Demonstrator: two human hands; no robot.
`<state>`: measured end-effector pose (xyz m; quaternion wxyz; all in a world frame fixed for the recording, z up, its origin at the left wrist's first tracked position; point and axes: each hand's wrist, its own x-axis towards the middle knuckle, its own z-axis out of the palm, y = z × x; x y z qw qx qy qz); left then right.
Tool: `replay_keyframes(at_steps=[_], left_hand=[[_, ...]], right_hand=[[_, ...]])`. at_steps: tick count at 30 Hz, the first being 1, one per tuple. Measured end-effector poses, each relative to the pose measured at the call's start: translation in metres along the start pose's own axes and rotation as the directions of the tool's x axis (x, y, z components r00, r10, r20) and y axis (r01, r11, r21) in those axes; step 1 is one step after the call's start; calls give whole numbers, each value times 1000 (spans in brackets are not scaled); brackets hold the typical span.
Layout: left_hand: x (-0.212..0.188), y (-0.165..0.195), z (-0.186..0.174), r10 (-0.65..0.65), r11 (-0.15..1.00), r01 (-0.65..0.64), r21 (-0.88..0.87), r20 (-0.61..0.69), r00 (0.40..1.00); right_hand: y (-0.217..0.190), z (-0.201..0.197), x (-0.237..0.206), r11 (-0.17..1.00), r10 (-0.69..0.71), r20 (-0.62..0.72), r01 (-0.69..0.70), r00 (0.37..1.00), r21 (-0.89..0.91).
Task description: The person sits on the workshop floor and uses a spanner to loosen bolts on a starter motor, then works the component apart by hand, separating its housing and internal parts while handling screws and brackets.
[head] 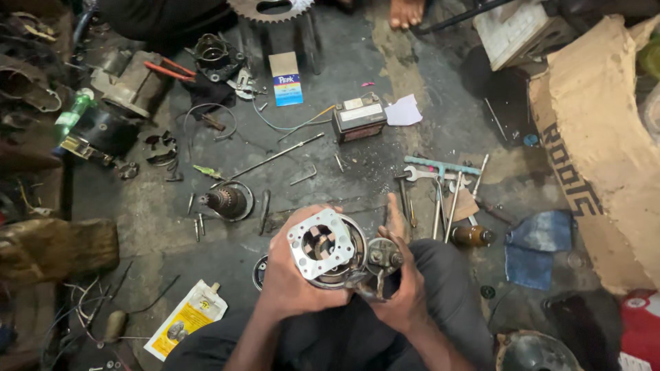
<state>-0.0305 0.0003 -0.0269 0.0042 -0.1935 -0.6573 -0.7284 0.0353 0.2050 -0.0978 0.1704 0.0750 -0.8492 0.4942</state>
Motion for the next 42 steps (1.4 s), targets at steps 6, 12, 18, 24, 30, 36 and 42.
replay_keyframes(at_steps=[6,12,18,24,30,36,42], left_hand=[[-2,-17,2,12,995,-14,101,21,1000],[-8,-41,11,-8,984,10,176,-16,1000],[-16,-58,7,-41,996,42,78,-18,999],[-19,-56,4,52,987,-50,150,-12,999],[-21,-30,-4,-29,996,25,90,42,999],[-32,-7,-30,230,947,-227,228,14,973],[-36,-6,-38,249,936,-225,272,-56,967]], right_hand=[[5,-3,-1,1000,1,3,-1,1000,4],[11,-9,-1,997,6,45,-10,999,75],[13,-10,-2,998,6,41,-9,999,68],[12,-9,-6,997,35,64,-39,997,60],[-6,-11,-7,985,-1,69,-11,998,175],[-69,-45,27,965,-242,46,245,969,-89],[-124,-47,109,894,-269,607,428,748,-131]])
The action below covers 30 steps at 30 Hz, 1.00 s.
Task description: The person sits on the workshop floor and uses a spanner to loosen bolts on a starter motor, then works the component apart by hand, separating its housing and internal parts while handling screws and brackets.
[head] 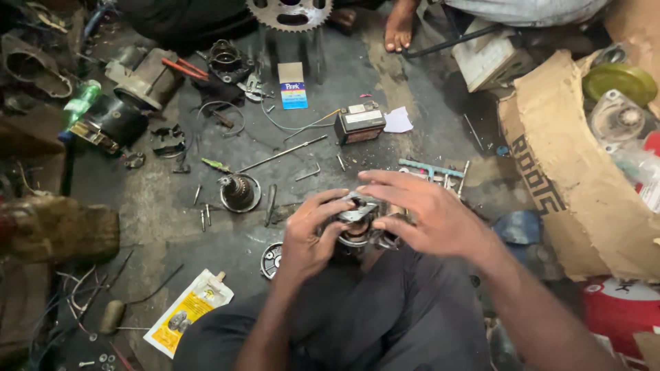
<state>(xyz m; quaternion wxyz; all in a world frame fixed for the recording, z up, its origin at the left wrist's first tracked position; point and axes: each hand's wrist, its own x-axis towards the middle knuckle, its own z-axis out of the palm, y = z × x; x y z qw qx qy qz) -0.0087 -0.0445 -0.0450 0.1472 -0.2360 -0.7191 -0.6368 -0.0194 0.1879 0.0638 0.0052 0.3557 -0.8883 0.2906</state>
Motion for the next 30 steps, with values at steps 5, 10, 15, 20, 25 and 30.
replay_keyframes(at_steps=[5,10,15,20,25,30], left_hand=[[-4,3,-7,43,999,-42,-27,34,999],[-8,13,-18,58,997,-53,-49,110,992],[-3,19,-28,80,992,-94,83,165,983],[-2,24,-28,86,994,-96,42,196,977],[10,32,-26,32,987,-68,147,234,972],[32,50,-41,-108,962,-9,272,409,906]], right_hand=[[-11,-11,40,998,-55,270,59,961,-6],[-24,-7,33,996,-52,230,68,972,-62],[-26,6,14,991,-13,113,28,994,-134],[-20,10,0,984,-48,30,53,998,-172],[-12,-2,-1,945,-136,110,162,985,-283],[0,-33,14,835,-313,351,431,883,-341]])
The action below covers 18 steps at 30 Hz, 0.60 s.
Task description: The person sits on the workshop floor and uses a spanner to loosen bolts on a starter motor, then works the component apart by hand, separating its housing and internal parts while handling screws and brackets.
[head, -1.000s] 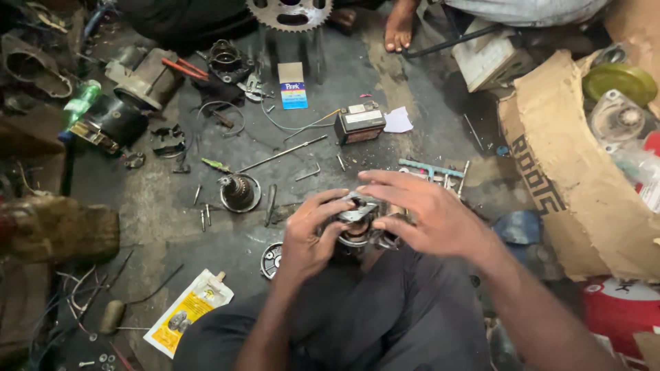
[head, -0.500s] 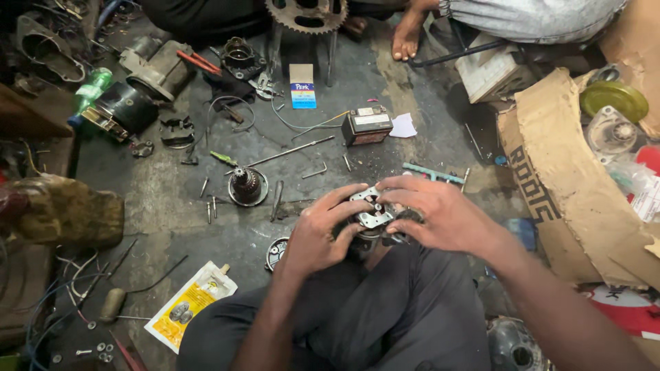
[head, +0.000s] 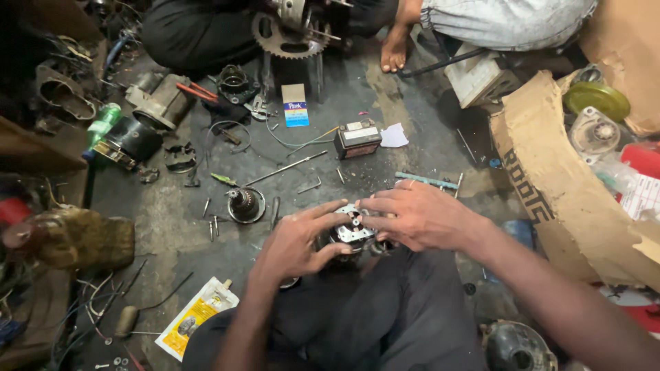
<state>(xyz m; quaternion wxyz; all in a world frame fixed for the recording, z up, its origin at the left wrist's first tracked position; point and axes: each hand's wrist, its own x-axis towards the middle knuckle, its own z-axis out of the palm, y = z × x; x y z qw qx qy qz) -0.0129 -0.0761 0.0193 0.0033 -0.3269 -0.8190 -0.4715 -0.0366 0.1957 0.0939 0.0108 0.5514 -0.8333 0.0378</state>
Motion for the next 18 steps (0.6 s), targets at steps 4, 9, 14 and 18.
replay_keyframes(at_steps=[4,9,14,18], left_hand=[[17,7,-18,1,992,-23,124,175,985],[37,13,-23,-99,972,27,233,305,947],[49,12,-19,-103,953,-4,304,336,936],[55,1,-18,-98,965,0,263,363,927]], right_hand=[[17,-12,3,986,-152,-10,151,988,-74],[38,-16,10,891,-338,53,338,940,-305],[62,-10,23,809,-522,119,534,845,-245],[77,0,28,765,-615,25,603,789,-225]])
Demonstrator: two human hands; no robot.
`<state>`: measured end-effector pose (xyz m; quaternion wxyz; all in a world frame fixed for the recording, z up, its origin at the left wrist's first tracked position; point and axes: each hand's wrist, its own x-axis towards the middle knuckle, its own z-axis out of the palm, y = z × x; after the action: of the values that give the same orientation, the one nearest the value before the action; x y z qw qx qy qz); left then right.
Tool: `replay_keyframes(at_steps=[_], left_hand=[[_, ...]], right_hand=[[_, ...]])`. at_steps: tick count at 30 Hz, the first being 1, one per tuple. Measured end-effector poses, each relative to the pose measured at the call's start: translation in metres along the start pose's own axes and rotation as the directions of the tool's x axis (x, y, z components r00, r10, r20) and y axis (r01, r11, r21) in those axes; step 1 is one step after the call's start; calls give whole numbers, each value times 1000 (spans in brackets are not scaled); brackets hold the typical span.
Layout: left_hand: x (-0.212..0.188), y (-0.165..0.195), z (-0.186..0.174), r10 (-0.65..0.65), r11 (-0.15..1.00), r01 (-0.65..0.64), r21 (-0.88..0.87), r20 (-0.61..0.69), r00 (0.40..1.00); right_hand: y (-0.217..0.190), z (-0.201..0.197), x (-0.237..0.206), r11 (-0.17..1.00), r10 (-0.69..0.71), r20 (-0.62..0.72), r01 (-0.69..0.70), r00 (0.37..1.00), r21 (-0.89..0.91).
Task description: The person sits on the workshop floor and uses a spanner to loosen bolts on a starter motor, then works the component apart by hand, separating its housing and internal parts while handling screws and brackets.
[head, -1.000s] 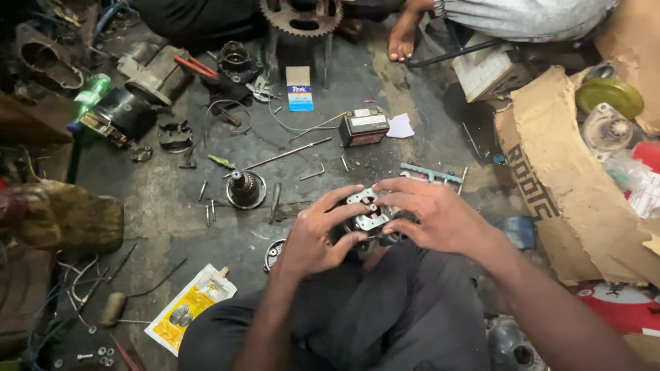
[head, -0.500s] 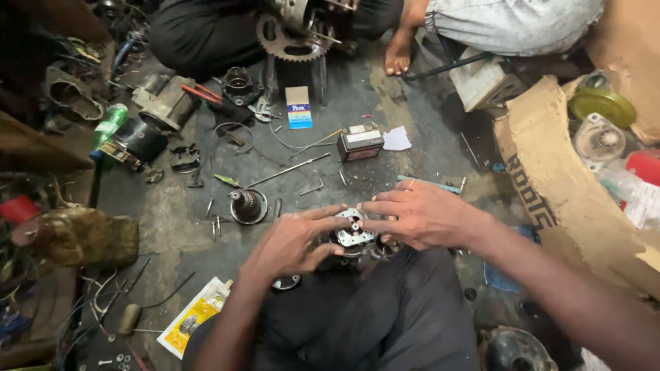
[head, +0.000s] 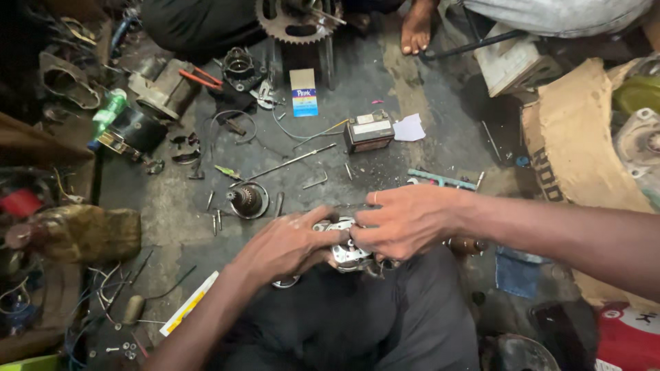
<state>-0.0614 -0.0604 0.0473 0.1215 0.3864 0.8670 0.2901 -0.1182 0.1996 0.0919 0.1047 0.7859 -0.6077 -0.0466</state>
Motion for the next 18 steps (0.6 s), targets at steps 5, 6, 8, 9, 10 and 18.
replay_keyframes(at_steps=[5,6,8,9,10,18], left_hand=[[8,-20,0,74,993,-70,-96,40,996],[10,-24,0,100,990,-97,-106,30,994],[14,-32,0,121,980,-111,-165,55,991],[16,-35,0,132,974,-117,-196,64,989],[17,-38,1,140,971,-129,-199,43,989],[24,-63,18,173,957,-176,-229,-34,984]], right_hand=[[15,19,-6,995,-63,-136,73,989,67],[18,23,-6,993,-68,-150,80,986,82],[22,30,-6,991,-81,-193,100,978,91],[24,33,-6,989,-89,-214,111,973,95],[26,37,-6,987,-84,-243,114,966,114],[39,62,-4,977,-61,-407,139,911,163]])
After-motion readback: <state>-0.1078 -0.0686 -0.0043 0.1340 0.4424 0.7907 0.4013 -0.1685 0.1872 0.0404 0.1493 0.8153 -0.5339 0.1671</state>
